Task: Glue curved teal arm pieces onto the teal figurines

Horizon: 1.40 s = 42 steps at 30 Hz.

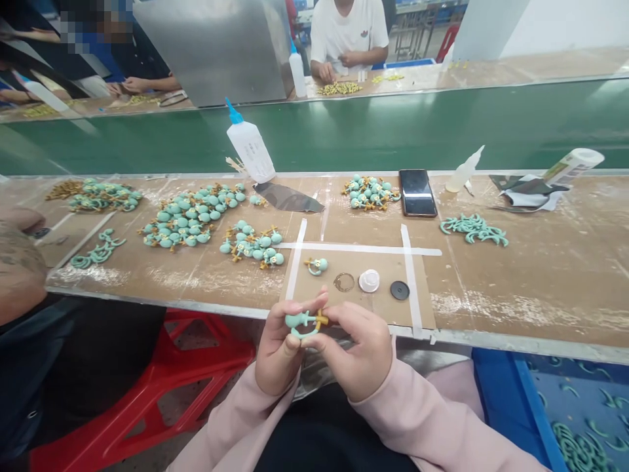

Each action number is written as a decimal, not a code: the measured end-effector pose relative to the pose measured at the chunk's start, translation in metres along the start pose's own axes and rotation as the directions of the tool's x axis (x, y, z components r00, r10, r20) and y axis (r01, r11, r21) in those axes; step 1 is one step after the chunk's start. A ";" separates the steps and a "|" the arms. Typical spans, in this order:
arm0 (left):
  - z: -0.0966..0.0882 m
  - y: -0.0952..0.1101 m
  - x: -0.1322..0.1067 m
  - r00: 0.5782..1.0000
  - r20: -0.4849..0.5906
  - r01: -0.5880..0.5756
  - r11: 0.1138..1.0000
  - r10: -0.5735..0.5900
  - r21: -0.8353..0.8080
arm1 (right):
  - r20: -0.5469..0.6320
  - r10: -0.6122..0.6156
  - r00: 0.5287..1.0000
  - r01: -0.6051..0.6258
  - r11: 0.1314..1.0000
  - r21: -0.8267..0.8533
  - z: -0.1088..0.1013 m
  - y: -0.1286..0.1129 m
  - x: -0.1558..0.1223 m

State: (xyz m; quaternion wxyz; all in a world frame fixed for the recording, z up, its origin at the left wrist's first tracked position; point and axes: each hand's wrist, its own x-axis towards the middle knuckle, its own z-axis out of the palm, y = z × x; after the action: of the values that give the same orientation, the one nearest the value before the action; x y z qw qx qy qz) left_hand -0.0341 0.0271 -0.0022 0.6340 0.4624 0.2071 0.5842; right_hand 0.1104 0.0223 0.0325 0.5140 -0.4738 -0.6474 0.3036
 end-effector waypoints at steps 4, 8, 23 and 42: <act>0.001 0.000 0.000 1.000 -0.010 -0.003 1.000 0.003 0.008 | -0.001 -0.005 1.000 0.005 1.000 -0.009 -0.001 -0.001 0.001; 0.003 0.000 0.001 1.000 -0.025 0.008 1.000 -0.007 0.027 | -0.003 -0.011 1.000 0.011 1.000 -0.014 -0.002 -0.002 0.002; 0.007 -0.005 -0.009 0.998 -0.052 0.024 1.000 -0.024 0.001 | -0.049 -0.007 0.999 0.008 1.000 0.014 0.001 0.003 -0.005; 0.017 -0.002 -0.007 0.999 -0.044 0.017 0.999 -0.016 0.036 | -0.087 -0.030 0.996 0.031 0.999 0.009 -0.003 0.002 -0.006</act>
State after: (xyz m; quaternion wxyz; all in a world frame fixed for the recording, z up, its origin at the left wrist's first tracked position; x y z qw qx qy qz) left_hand -0.0209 0.0152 0.0028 0.6257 0.4591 0.2353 0.5851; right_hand 0.1142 0.0168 0.0295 0.5487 -0.4739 -0.6300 0.2783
